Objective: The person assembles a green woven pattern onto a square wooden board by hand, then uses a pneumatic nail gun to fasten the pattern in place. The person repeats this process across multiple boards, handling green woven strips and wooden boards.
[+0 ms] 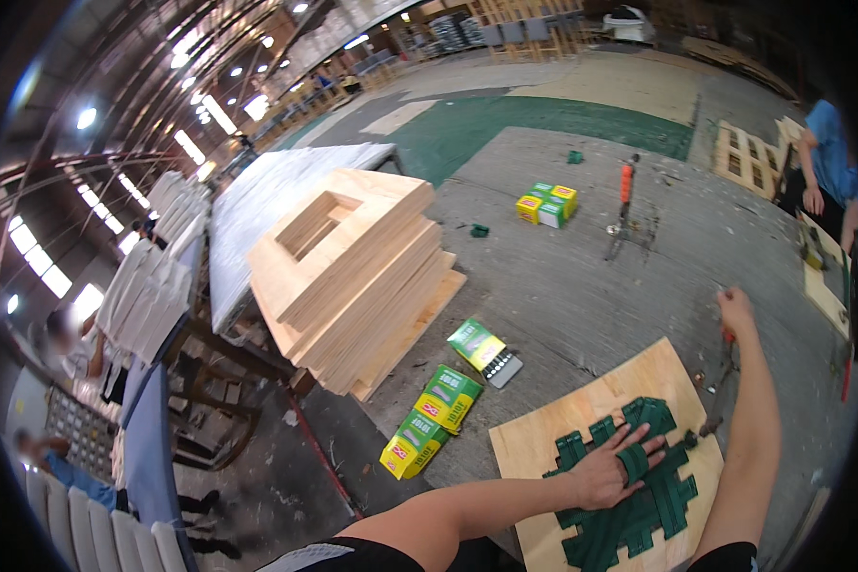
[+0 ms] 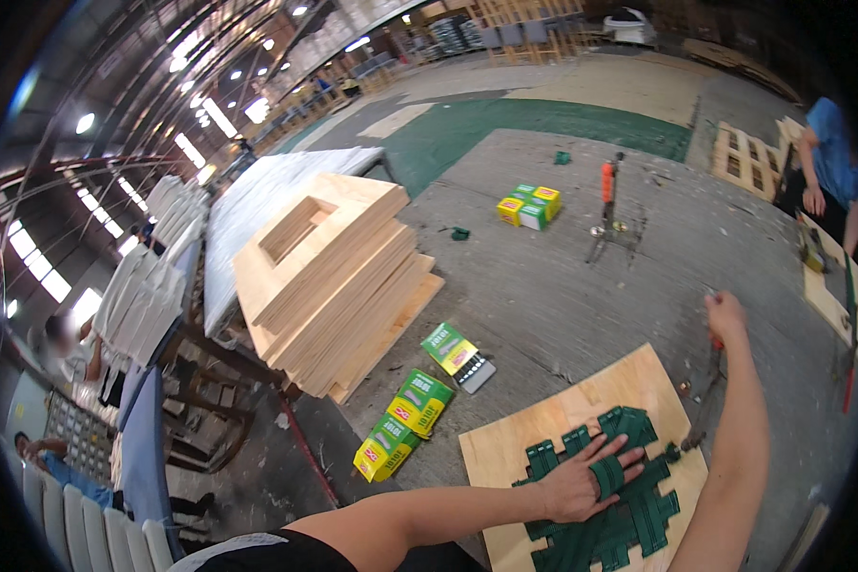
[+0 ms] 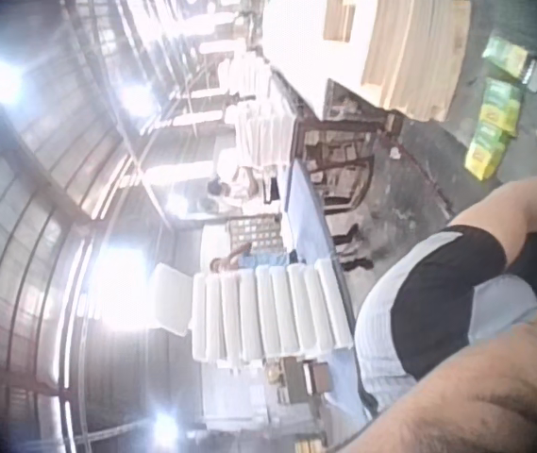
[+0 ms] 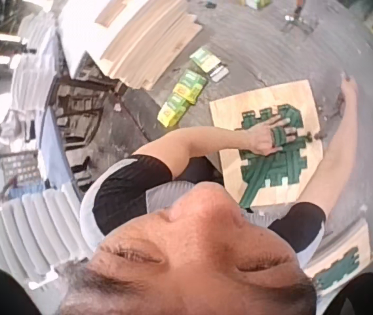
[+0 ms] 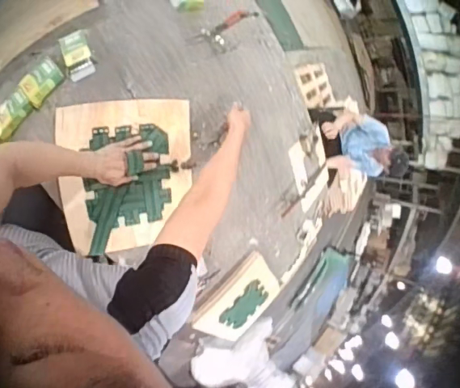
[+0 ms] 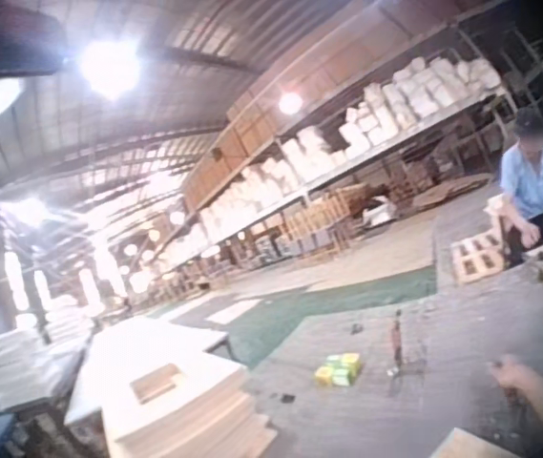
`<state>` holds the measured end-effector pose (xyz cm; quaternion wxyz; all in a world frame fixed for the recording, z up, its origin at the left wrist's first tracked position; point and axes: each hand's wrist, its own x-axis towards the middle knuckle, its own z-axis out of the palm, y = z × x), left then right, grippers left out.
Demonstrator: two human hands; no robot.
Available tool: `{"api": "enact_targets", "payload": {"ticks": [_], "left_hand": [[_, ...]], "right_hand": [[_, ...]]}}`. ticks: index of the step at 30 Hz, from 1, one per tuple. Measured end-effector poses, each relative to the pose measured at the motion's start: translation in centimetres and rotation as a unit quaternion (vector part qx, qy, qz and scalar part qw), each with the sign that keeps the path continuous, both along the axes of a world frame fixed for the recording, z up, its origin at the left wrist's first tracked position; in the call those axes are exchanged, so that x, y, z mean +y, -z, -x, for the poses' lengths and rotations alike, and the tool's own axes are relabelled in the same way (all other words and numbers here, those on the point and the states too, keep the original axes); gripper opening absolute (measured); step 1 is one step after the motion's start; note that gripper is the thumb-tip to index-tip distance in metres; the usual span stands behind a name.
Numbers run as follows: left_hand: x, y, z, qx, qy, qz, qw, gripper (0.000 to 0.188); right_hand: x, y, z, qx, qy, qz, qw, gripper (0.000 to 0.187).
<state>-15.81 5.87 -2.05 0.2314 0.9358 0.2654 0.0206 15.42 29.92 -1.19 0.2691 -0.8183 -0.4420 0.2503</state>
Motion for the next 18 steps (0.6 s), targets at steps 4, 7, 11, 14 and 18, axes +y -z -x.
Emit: {"api": "enact_targets", "payload": {"ticks": [4, 7, 11, 14, 18], "left_hand": [[0.1, 0.4, -0.8, -0.039, 0.029, 0.001, 0.999, 0.065], [0.1, 0.8, -1.2, -0.063, 0.031, -0.009, 0.998, 0.065], [0.1, 0.4, -1.0, -0.078, 0.036, -0.02, 0.996, 0.066], [-0.6, 0.1, 0.3, -0.043, 0.006, 0.01, 0.999, 0.065], [-0.9, -1.0, 0.2, -0.048, 0.019, -0.004, 0.999, 0.064]], "right_hand": [[0.6, 0.9, -5.3, -0.076, -0.004, -0.044, 0.996, 0.035], [0.1, 0.4, -6.2, -0.159, 0.01, -0.178, 0.971, 0.036], [-2.9, -7.9, -7.2, -0.055, -0.065, -0.303, 0.949, 0.03], [-7.9, -10.7, -1.5, -0.013, -0.146, -0.213, 0.966, 0.024], [-19.8, -11.1, 0.4, -0.285, -0.193, -0.394, 0.852, 0.026]]}}
